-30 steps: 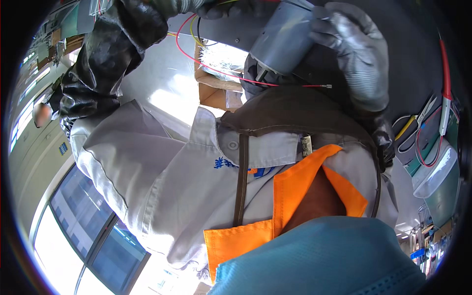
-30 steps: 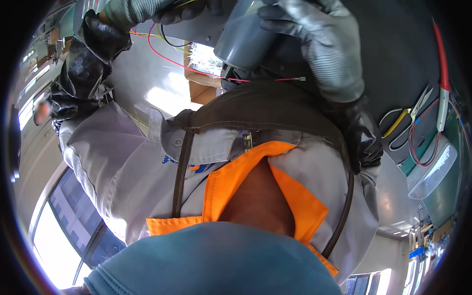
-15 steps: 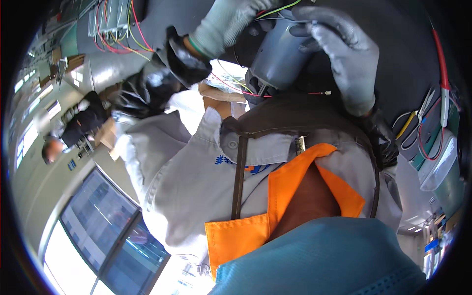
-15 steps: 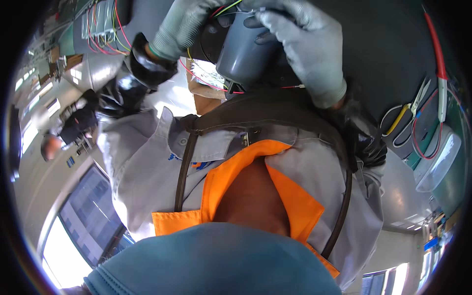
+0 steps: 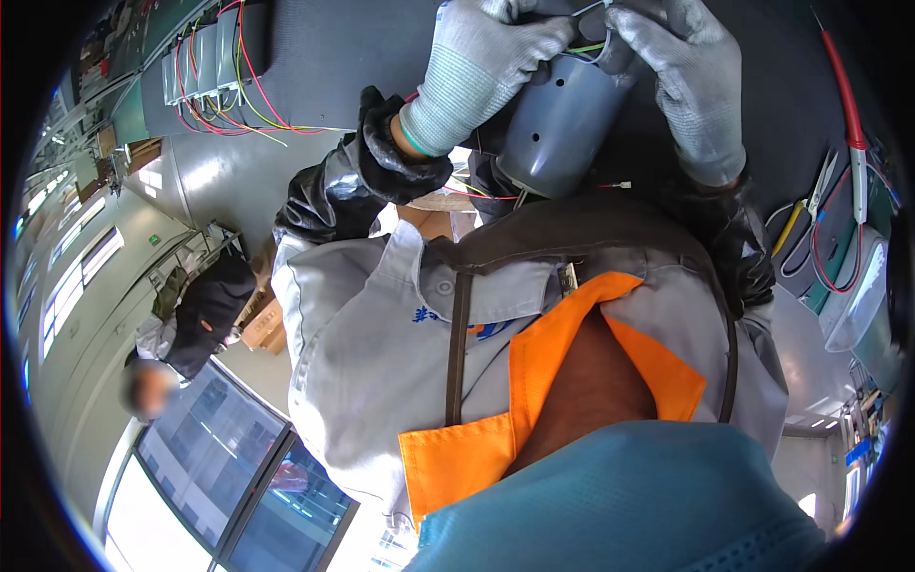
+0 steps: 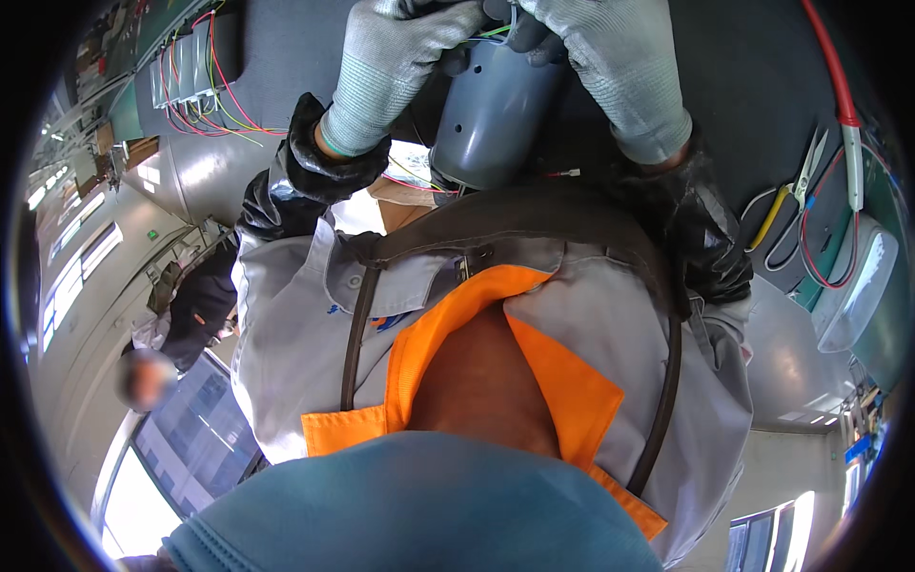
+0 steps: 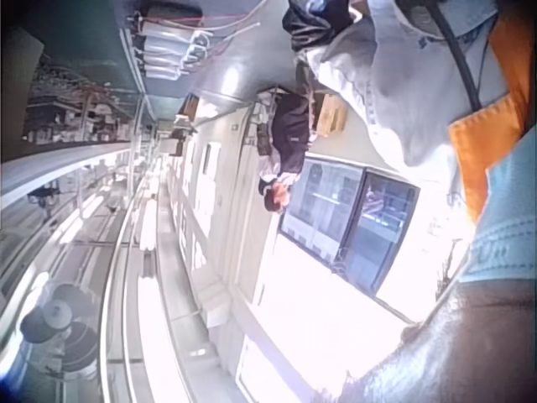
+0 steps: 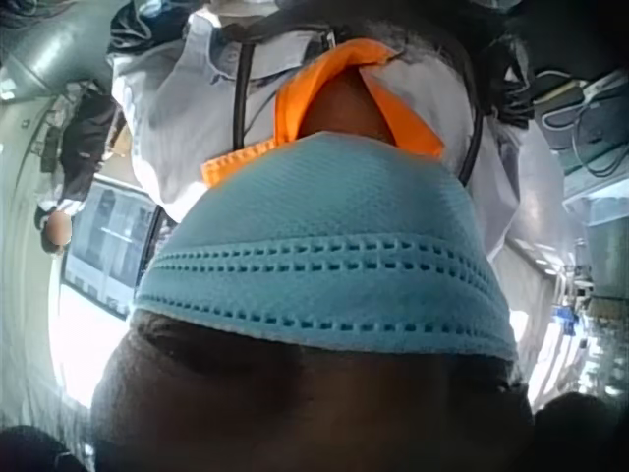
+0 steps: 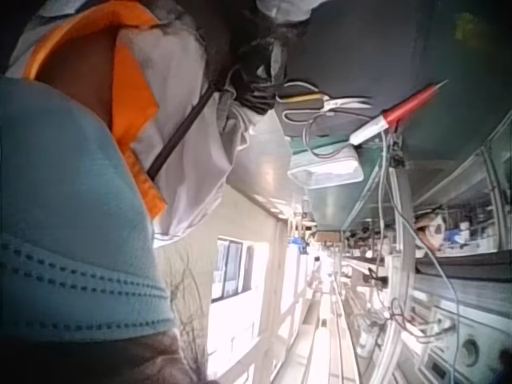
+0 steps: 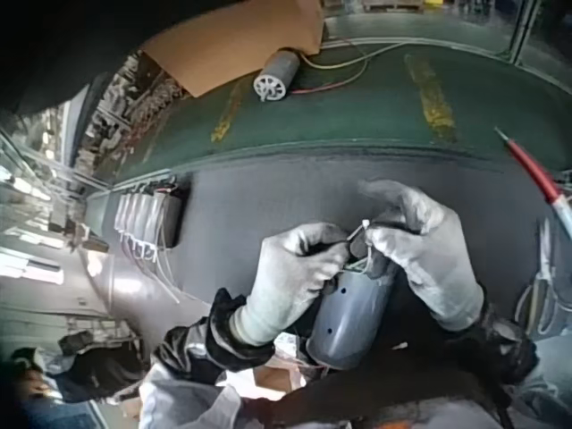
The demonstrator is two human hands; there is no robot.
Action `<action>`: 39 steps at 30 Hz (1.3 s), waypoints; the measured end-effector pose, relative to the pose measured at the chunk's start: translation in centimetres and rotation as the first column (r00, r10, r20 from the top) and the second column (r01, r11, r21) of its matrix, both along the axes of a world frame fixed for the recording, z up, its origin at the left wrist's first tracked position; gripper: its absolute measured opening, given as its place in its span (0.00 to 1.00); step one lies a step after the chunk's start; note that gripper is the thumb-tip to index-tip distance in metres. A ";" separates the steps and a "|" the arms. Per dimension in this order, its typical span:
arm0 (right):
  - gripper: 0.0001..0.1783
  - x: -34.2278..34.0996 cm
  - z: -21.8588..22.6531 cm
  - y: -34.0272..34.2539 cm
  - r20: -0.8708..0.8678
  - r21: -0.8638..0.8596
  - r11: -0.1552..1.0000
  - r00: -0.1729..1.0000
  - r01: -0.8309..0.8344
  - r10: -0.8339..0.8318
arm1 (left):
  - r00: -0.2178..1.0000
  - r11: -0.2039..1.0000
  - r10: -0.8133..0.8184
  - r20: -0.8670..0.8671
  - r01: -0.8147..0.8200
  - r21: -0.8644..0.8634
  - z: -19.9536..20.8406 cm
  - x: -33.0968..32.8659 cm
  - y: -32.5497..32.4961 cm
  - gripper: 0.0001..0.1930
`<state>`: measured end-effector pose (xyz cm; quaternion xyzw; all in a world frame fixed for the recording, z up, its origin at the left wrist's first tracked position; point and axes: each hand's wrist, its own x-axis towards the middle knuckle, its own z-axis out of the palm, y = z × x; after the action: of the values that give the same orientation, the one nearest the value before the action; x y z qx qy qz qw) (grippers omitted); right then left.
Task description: Connecting wires to cylindrical electronic components on a conveyor belt.
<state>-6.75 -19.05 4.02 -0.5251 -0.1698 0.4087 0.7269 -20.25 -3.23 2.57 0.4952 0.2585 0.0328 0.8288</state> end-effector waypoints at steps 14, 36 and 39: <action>0.06 1.1 1.2 -2.2 0.950 -0.155 0.965 0.301 0.211 0.086 | 0.984 0.336 -0.135 0.117 -0.065 0.939 3.1 2.2 -3.9 0.17; 0.16 6.0 -6.5 -2.1 -0.191 0.229 0.969 0.981 0.089 -0.045 | 0.956 -0.170 -0.286 0.069 -0.121 0.978 0.4 0.4 -4.0 0.09; 0.14 3.2 -0.7 -2.5 0.003 0.131 0.967 0.975 -0.220 0.221 | 0.907 -0.253 -0.421 -0.020 -0.096 0.963 0.6 1.6 -2.1 0.11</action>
<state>-3.57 -21.52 3.29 -0.4520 -0.2490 0.4782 0.7107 -18.61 -5.36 3.16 0.9675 -0.0795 0.1885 0.1489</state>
